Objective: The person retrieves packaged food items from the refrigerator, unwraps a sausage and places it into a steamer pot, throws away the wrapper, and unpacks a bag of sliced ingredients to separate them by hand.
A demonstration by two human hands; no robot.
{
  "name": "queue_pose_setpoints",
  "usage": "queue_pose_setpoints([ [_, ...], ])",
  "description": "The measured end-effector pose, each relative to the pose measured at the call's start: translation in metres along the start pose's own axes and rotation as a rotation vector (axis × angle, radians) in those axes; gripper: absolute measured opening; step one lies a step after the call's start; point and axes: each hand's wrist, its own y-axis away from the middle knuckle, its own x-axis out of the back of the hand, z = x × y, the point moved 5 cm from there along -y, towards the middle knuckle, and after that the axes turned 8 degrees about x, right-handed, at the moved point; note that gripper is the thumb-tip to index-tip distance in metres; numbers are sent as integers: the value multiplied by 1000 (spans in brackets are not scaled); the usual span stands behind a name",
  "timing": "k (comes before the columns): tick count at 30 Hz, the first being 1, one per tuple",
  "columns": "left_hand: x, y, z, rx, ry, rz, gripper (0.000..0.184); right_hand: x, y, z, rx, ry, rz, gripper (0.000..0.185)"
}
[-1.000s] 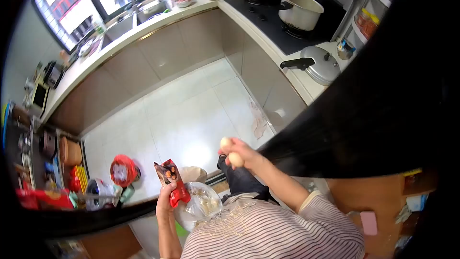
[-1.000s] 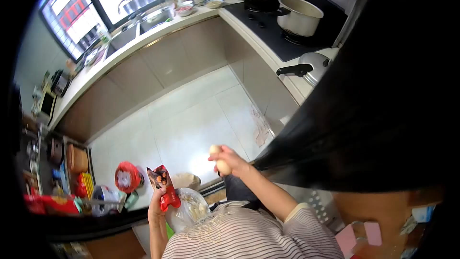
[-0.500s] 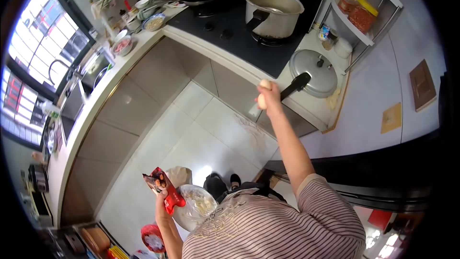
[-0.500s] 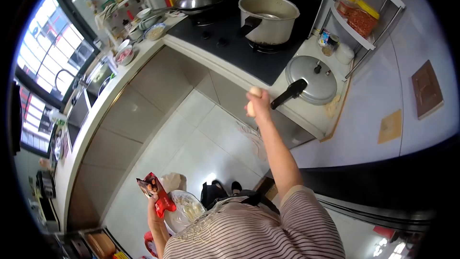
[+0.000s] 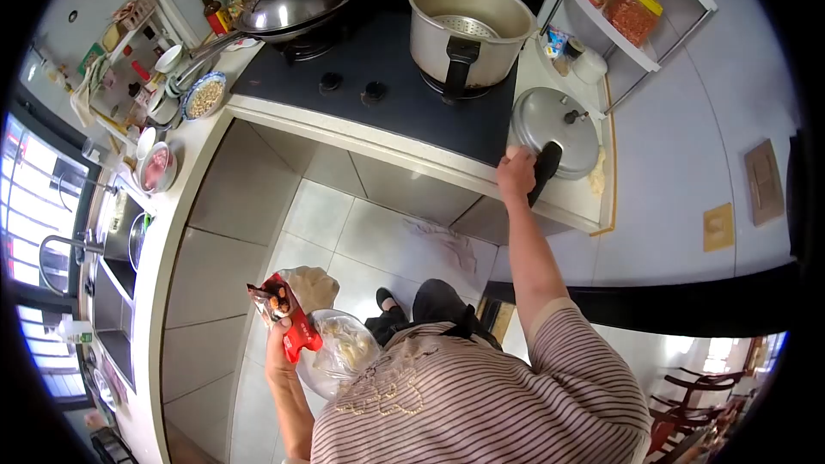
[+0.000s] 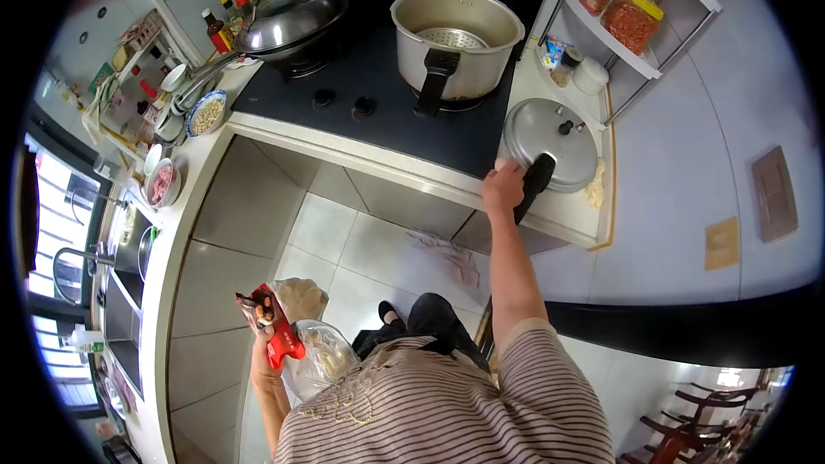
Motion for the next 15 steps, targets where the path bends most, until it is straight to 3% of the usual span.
queue_pose_setpoints([
  [6,5,-33,20,34,5,-48,55,-5,-18,1,75,123,27,41],
  [10,5,-45,25,-129,52,-11,55,-25,-29,12,138,176,59,53],
  [11,2,-46,28,-100,50,5,53,-18,-28,7,122,194,1,53],
  [12,1,-47,28,-27,43,-12,61,-20,-27,8,194,237,75,51],
  [15,-17,-48,33,24,8,-5,58,-13,-19,0,289,246,139,46],
])
